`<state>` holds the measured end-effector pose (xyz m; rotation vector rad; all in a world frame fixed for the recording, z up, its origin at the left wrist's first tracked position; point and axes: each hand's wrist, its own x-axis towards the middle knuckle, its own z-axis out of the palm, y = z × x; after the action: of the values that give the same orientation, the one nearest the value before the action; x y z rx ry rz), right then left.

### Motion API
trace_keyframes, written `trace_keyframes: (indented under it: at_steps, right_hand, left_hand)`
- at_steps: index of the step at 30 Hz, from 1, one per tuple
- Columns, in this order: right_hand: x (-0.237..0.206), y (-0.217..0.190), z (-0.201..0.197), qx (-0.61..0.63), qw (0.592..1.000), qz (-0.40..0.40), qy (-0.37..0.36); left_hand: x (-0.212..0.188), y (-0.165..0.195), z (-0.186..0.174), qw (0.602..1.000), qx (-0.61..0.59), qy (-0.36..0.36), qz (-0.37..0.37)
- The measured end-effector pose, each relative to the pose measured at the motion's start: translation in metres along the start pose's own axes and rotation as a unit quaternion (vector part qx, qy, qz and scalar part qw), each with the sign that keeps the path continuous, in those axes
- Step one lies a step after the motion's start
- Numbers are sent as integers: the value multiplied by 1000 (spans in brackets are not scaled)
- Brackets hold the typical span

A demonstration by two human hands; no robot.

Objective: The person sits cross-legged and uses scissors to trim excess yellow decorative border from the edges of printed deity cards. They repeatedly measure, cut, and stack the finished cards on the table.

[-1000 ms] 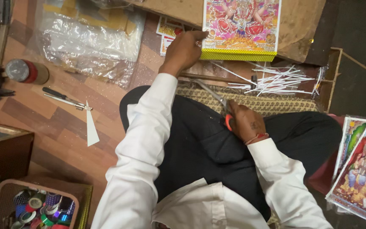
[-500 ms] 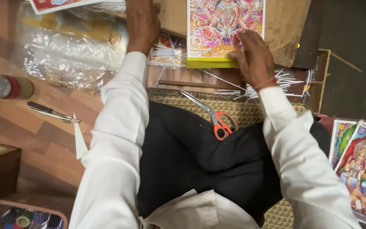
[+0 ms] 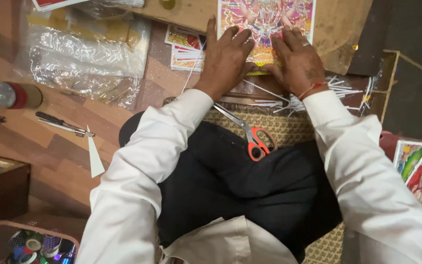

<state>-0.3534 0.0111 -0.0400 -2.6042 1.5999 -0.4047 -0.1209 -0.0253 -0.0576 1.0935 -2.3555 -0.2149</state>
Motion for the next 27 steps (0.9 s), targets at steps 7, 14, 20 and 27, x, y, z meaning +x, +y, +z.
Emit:
trace_keyframes:
  at_steps: [7, 14, 20, 27]
  right_hand:
    - [-5, 16, -6, 25, 999, -21, -24]
    - [-8, 33, -4, 41, 997, -16, -63]
    - [-13, 30, 4, 140, 988, 68, -1]
    - [-54, -24, 41, 545, 612, 339, 462]
  left_hand:
    - [-8, -26, -11, 997, 23, -69, 30]
    - [-26, -59, -7, 997, 7, -77, 29]
    - [-20, -62, 17, 881, -318, 103, -335]
    - [0, -35, 17, 731, -508, 94, -446]
